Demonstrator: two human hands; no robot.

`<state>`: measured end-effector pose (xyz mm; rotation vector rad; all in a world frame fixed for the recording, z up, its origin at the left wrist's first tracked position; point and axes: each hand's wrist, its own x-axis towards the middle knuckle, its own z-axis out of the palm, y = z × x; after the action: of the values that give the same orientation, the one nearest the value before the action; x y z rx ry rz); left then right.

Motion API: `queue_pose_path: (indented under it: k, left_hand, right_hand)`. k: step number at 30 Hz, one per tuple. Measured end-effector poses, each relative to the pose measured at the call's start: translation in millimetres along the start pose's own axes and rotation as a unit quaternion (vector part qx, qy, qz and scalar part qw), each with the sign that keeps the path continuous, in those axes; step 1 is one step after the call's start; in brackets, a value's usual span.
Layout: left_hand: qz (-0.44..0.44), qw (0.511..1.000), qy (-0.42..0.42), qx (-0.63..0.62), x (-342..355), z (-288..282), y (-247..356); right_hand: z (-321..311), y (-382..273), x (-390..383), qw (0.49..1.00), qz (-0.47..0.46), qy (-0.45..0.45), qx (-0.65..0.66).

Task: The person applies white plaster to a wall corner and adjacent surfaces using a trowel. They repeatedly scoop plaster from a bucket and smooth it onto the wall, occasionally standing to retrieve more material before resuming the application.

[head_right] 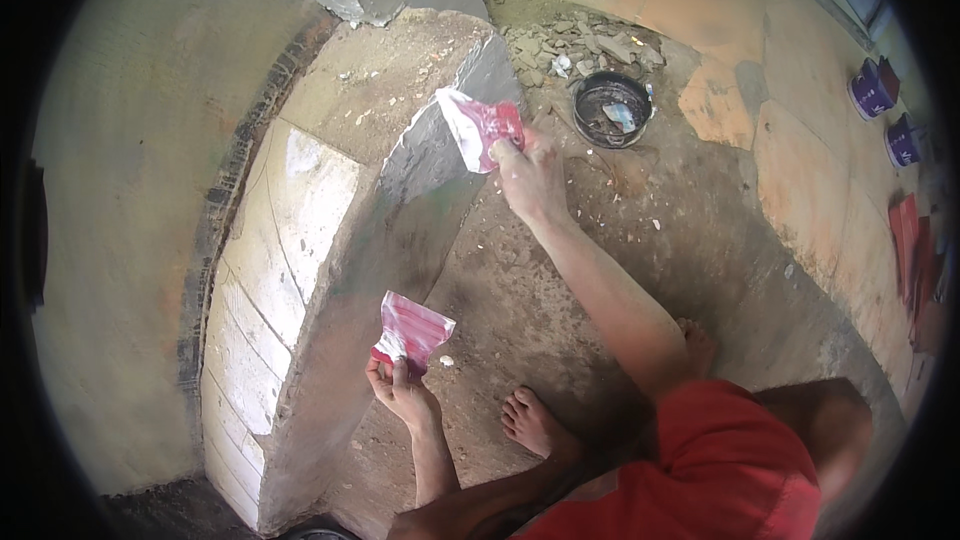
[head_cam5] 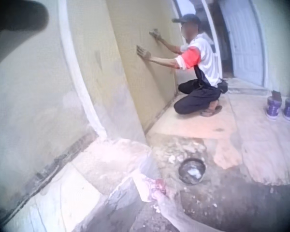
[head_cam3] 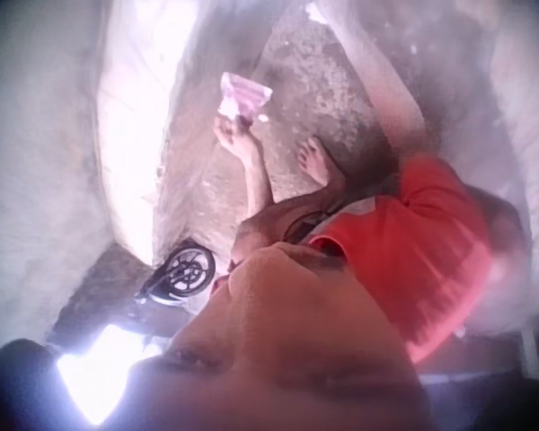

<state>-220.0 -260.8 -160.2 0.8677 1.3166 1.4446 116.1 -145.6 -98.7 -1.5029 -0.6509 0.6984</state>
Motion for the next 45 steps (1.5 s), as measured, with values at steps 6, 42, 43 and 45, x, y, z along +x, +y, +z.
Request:
queue_pose_path:
  k: [6, 42, 43, 45]
  left_hand:
    - [-0.032, 0.999, -0.01, -0.025, -2, 13, -5]
    - [-0.284, 0.916, -0.211, -0.188, 26, 96, 89]
    - [-0.284, 0.915, -0.215, -0.191, 24, 97, 89]
    - [-0.276, 0.918, -0.219, -0.181, 23, 94, 92]
  right_hand:
    - [-45, -93, 86, 0.969, -0.021, -0.11, -0.219]
    - [-69, -18, -84, 0.729, -0.55, -0.388, -0.125]
    - [-72, -3, -83, 0.72, -0.557, -0.387, -0.147]
    - [-72, 21, -80, 0.716, -0.568, -0.377, -0.152]
